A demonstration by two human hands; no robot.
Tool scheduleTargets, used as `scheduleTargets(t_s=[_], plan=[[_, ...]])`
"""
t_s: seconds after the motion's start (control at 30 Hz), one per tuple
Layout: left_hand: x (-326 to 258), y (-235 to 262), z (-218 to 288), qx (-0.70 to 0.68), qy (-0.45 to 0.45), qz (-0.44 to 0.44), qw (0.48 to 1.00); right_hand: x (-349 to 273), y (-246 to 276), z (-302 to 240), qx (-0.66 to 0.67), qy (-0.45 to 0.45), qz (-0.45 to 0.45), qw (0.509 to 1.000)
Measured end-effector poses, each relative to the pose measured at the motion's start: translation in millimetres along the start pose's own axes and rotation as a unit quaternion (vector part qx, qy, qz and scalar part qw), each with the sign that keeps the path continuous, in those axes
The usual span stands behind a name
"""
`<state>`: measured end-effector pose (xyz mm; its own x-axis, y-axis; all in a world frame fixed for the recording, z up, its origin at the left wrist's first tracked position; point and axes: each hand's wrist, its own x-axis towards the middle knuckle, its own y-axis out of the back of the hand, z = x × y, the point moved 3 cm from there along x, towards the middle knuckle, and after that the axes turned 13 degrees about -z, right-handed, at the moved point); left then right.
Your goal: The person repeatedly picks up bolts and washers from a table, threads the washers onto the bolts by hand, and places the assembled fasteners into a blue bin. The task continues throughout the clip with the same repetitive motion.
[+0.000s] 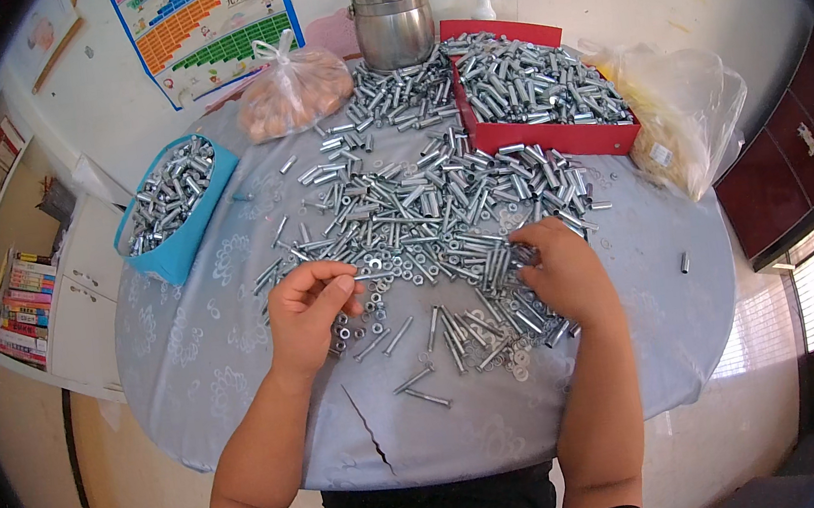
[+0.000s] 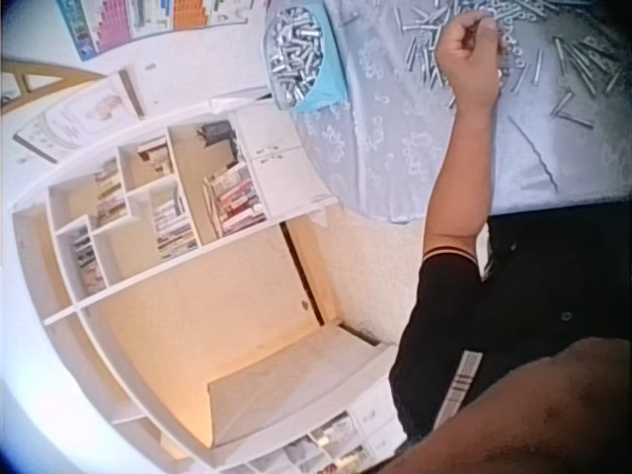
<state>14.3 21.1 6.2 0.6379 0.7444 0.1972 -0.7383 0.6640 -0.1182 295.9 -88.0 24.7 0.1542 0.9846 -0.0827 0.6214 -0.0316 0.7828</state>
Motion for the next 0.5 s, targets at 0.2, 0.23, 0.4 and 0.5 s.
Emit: scheduleTargets(t_s=[0.2, 0.23, 0.4, 0.5], plan=[[0.6, 0.2, -1.6, 0.003, 0.011, -0.010, 1.000, 5.9, -13.8, -21.0, 0.028, 0.098, 0.019, 0.995], [0.8, 0.0, -1.1, 0.005, 0.012, -0.014, 1.000, 6.4, -15.2, -24.7, 0.035, 0.116, 0.008, 0.993], [0.9, -1.1, -3.6, -0.004, 0.028, -0.033, 0.999, 5.7, -22.4, -46.7, 0.037, 0.168, 0.013, 0.985], [0.0, -3.3, -2.6, 0.011, 0.046, -0.038, 0.998, 5.4, -29.3, -56.3, 0.110, 0.168, 0.035, 0.979]])
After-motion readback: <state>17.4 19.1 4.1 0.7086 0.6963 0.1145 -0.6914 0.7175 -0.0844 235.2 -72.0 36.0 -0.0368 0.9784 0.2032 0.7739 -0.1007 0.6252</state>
